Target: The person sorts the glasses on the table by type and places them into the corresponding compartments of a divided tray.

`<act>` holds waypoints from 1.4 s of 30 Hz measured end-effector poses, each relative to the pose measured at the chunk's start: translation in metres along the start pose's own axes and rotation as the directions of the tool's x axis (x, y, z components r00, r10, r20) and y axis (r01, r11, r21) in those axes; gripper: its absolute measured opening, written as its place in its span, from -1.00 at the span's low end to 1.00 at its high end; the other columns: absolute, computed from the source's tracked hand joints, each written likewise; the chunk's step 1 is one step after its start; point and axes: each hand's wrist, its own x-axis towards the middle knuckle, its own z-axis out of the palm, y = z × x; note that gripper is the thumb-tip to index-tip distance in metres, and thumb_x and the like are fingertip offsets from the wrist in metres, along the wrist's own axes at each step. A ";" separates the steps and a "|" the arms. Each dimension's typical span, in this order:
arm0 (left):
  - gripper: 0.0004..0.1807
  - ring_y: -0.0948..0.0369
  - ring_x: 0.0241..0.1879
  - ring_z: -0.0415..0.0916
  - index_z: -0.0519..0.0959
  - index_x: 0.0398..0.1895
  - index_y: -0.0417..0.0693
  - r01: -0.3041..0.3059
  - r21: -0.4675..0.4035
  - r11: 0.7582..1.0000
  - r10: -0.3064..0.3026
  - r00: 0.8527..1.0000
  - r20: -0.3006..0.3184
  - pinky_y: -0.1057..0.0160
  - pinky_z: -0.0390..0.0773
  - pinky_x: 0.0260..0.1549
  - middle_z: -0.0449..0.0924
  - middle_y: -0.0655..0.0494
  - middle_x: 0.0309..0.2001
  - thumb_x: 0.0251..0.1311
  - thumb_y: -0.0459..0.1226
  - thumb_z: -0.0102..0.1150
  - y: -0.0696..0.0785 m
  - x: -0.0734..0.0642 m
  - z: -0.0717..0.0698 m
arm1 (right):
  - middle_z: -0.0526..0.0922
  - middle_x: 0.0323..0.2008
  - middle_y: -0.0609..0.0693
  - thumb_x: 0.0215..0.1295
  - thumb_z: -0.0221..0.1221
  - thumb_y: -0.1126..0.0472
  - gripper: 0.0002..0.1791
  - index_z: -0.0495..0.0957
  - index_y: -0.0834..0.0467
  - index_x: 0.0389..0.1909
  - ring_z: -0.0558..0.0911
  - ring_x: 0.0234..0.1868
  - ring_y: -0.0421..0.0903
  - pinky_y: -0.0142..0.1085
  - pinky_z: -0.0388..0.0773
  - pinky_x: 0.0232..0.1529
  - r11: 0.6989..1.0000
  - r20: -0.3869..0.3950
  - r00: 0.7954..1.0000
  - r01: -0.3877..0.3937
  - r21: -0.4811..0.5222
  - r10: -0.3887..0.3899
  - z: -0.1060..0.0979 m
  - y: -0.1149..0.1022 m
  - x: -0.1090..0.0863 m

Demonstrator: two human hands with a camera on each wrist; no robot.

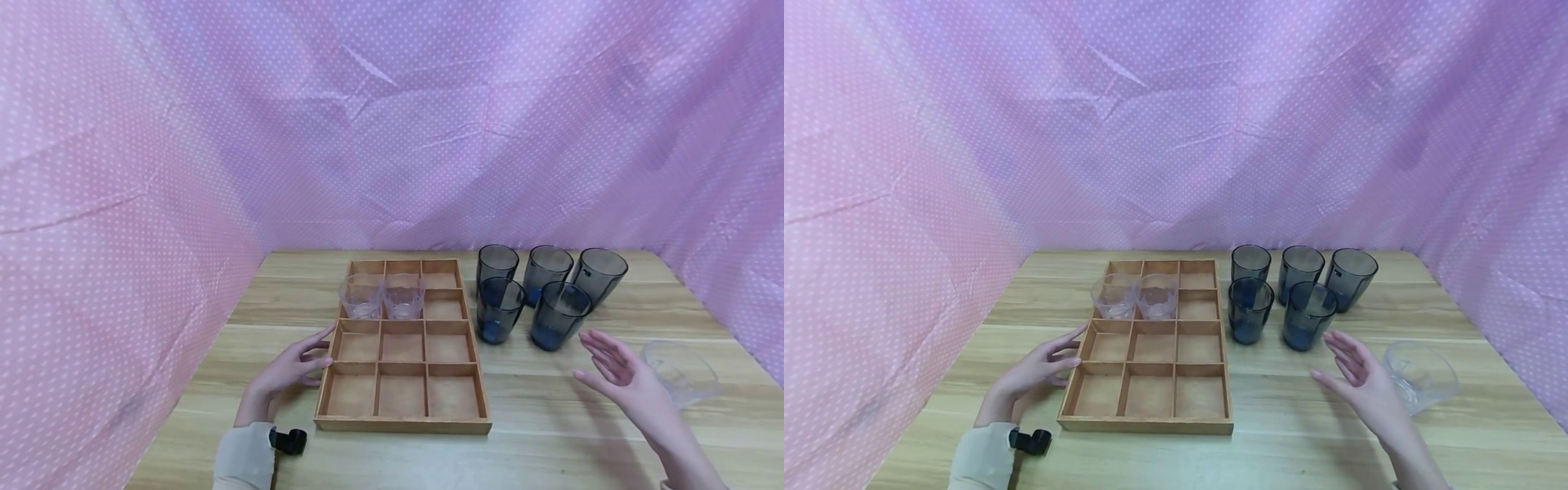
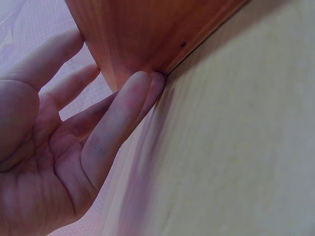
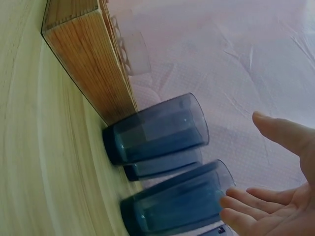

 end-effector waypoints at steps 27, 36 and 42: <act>-0.20 -0.26 0.25 0.31 -0.04 0.55 0.09 0.004 -0.015 1.000 -0.004 1.000 -0.004 -0.03 0.69 -0.10 0.00 -0.46 0.42 0.35 -0.17 0.12 -0.003 0.003 0.000 | 0.49 0.13 -0.47 0.15 0.14 0.65 -0.19 0.27 -0.07 0.34 0.44 0.08 -0.69 -0.90 0.28 0.00 0.996 -0.215 0.976 -0.057 -0.070 0.041 -0.061 -0.010 -0.028; -0.20 -0.32 0.28 0.27 -0.05 0.55 0.08 0.001 -0.018 1.000 -0.001 1.000 -0.003 -0.04 0.69 -0.09 -0.03 -0.47 0.43 0.35 -0.17 0.12 -0.002 0.002 0.001 | 0.37 0.16 -0.55 0.18 0.16 0.60 -0.09 0.07 -0.03 0.47 0.30 0.18 -0.72 -0.83 0.04 0.27 0.982 -0.363 0.930 -0.124 -0.144 0.064 -0.069 -0.006 -0.043; -0.20 -0.26 0.24 0.33 -0.05 0.55 0.08 -0.001 -0.014 1.000 0.001 1.000 -0.001 -0.01 0.69 -0.11 -0.02 -0.48 0.42 0.35 -0.17 0.11 -0.002 0.001 0.001 | 0.32 0.14 -0.59 0.22 0.16 0.55 -0.18 0.16 -0.21 0.33 0.09 0.39 -0.58 -0.60 -0.40 0.42 0.986 -0.453 0.889 -0.131 -0.107 0.069 -0.070 -0.002 -0.049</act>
